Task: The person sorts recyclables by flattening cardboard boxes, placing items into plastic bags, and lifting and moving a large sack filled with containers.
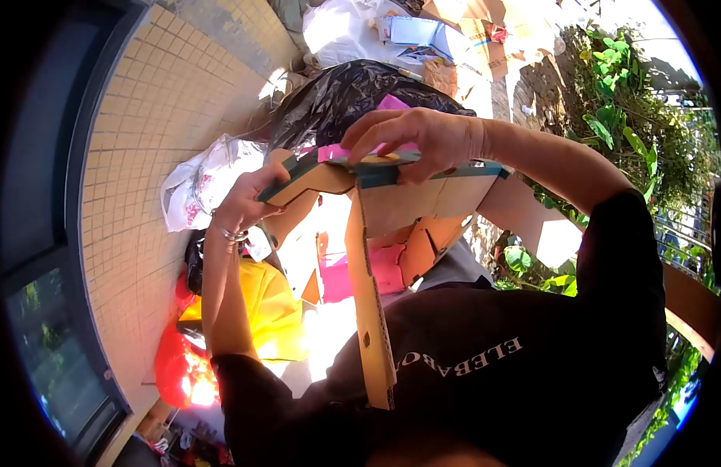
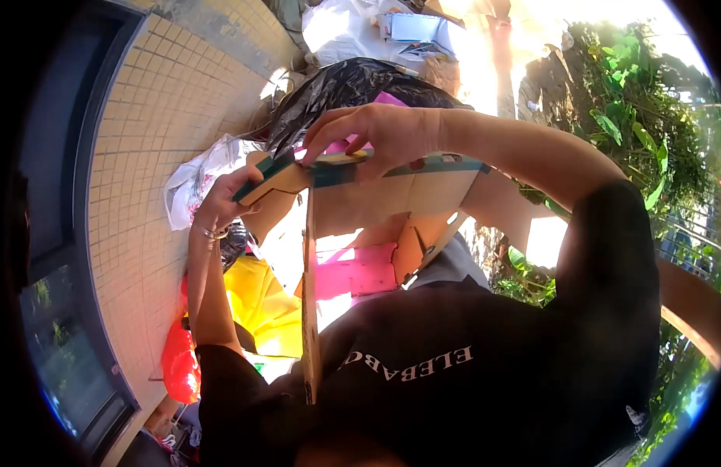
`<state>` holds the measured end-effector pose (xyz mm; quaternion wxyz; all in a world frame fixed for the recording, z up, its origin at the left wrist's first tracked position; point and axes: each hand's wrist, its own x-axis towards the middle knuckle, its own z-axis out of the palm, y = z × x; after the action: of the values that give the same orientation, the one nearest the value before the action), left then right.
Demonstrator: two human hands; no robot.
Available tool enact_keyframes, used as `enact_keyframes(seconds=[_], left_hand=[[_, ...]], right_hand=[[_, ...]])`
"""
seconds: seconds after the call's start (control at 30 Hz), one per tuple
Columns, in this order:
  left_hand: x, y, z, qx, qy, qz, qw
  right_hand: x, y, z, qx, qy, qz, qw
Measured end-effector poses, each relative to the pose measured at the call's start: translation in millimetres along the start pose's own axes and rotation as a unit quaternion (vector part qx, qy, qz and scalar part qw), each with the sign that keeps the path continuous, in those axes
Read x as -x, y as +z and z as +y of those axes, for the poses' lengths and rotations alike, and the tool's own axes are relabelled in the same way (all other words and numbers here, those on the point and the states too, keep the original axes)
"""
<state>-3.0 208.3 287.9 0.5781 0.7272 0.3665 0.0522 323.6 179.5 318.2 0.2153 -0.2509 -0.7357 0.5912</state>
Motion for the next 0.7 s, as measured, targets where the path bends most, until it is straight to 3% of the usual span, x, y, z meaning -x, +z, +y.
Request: enact_keyframes(seconds=[0.07,0.17,0.27,0.3,0.4,0.43,0.53,0.7], left_hand=[[14,-4,-20,0.271,-0.054,0.020,0.961],[20,-9,-39,0.213,-0.026,0.042,0.976],[15,-9,-41,0.228,-0.040,0.035,0.972],[11,-8,-40,0.212,-0.021,0.028,0.977],[-1,-12,-41,0.178,-0.023,0.020,0.983],[-6,-13,-52,0.177,-0.034,0.036,0.983],[-14,-19,-78,0.221,-0.068,0.090,0.969],[-20,-24,-85,0.243,-0.087,0.114,0.959]], right_hand=[[11,-3,13,0.087,0.005,0.065,0.994],[22,18,40,0.128,0.055,0.139,0.980],[31,21,34,0.199,0.177,0.102,0.959],[34,19,37,0.257,0.134,0.124,0.949],[29,5,63,0.307,0.150,0.091,0.935],[26,4,60,0.331,0.215,0.066,0.916],[34,18,65,0.503,0.089,0.259,0.820],[46,58,75,0.563,0.116,0.210,0.791]])
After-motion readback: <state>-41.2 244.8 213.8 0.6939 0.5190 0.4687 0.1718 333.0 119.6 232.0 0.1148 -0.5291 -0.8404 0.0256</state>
